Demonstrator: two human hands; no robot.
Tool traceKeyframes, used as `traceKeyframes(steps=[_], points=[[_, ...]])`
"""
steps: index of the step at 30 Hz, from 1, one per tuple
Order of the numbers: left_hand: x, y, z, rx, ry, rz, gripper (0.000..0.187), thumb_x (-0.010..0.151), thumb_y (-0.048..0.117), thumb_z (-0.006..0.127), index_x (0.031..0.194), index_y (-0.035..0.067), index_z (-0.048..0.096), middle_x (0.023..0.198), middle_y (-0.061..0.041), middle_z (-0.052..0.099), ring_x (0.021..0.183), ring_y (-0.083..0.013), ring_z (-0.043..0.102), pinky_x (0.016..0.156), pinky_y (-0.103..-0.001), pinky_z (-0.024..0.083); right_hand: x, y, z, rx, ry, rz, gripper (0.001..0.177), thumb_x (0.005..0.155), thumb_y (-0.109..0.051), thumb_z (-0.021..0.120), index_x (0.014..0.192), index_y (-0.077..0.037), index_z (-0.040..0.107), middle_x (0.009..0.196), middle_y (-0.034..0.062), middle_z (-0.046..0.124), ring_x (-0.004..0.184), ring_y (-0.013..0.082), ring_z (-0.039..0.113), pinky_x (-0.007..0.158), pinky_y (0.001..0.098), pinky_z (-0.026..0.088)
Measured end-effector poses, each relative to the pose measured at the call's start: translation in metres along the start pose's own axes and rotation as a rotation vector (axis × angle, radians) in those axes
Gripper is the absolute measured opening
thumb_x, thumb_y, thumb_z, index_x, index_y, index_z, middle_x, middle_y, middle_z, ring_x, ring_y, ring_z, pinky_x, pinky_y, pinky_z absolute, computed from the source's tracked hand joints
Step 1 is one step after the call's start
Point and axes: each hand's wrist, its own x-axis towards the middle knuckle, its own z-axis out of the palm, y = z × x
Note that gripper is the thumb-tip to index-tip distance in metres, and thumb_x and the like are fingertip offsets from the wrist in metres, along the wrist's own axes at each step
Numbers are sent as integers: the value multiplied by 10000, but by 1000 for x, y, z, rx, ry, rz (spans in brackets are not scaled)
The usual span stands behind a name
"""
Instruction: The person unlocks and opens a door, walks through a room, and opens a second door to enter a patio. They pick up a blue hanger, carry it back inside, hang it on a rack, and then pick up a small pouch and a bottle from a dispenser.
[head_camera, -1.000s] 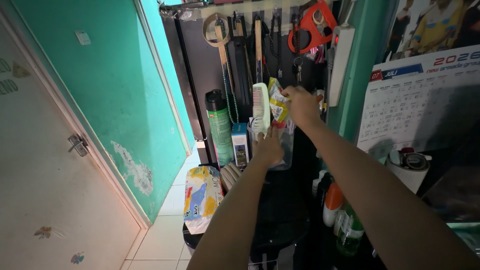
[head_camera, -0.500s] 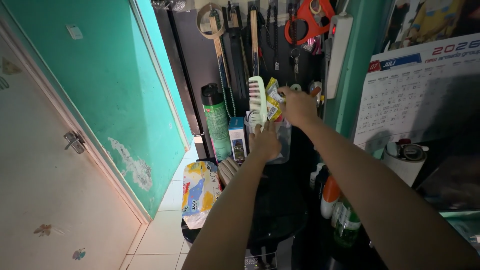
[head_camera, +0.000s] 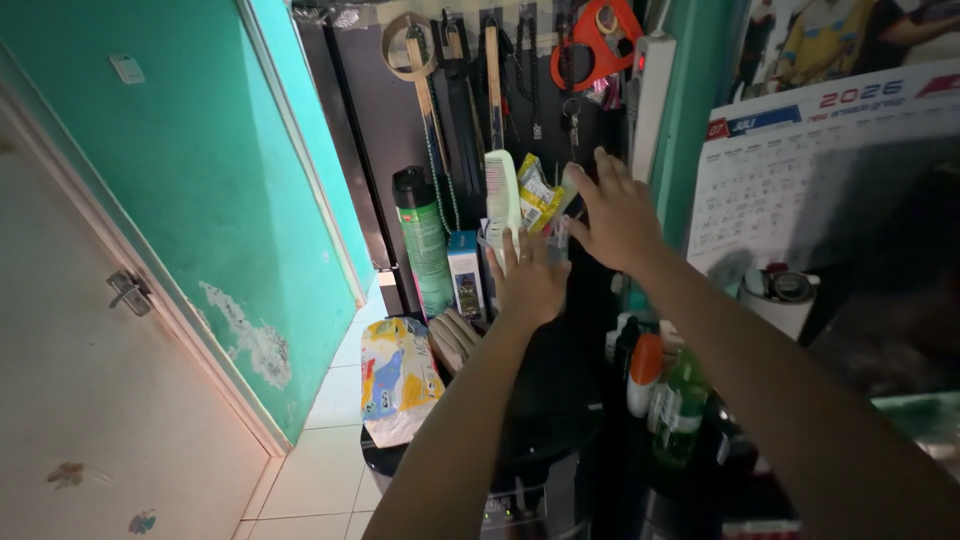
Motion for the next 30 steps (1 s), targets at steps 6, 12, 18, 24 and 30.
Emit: traceKeyframes(steps=[6, 12, 18, 24, 30], points=[[-34, 27, -2, -57, -58, 62, 758, 998, 524, 443, 1593, 87, 268, 1646, -233, 235, 1560, -431, 27, 1207, -651, -41, -46, 2, -36, -83, -106, -14, 847, 935, -501, 641, 1615, -140, 291, 1663, 246, 228, 1555, 414, 231, 1148, 618, 321], [-71, 46, 27, -105, -84, 151, 773, 1004, 547, 441, 1602, 92, 258, 1654, -237, 229, 1567, -435, 30, 1214, -657, -18, -94, 6, -57, -129, -194, 57, 826, 949, -576, 566, 1621, -193, 276, 1656, 284, 131, 1540, 420, 159, 1105, 651, 306], [-104, 63, 51, -180, -56, 262, 882, 961, 559, 475, 1639, 66, 200, 1623, -279, 223, 1531, -471, 46, 1182, -669, 9, -138, 13, -75, -114, -224, 104, 790, 946, -593, 554, 1590, -192, 334, 1661, 304, 150, 1540, 430, 194, 1095, 660, 336], [-126, 90, 42, -110, -131, 274, 955, 935, 583, 598, 1601, 38, 183, 1653, -290, 201, 1552, -479, 49, 1211, -662, 25, -172, 27, -100, -139, -265, 154, 802, 919, -619, 598, 1559, -181, 394, 1603, 366, 210, 1457, 498, 341, 1044, 660, 409], [-138, 129, 30, -239, 6, 339, 1044, 855, 476, 723, 1590, -39, 189, 1613, -321, 204, 1539, -501, 41, 1179, -658, 56, -202, 57, -121, -175, -323, 268, 738, 909, -557, 626, 1538, -215, 447, 1619, 345, 228, 1418, 508, 384, 1022, 601, 464]])
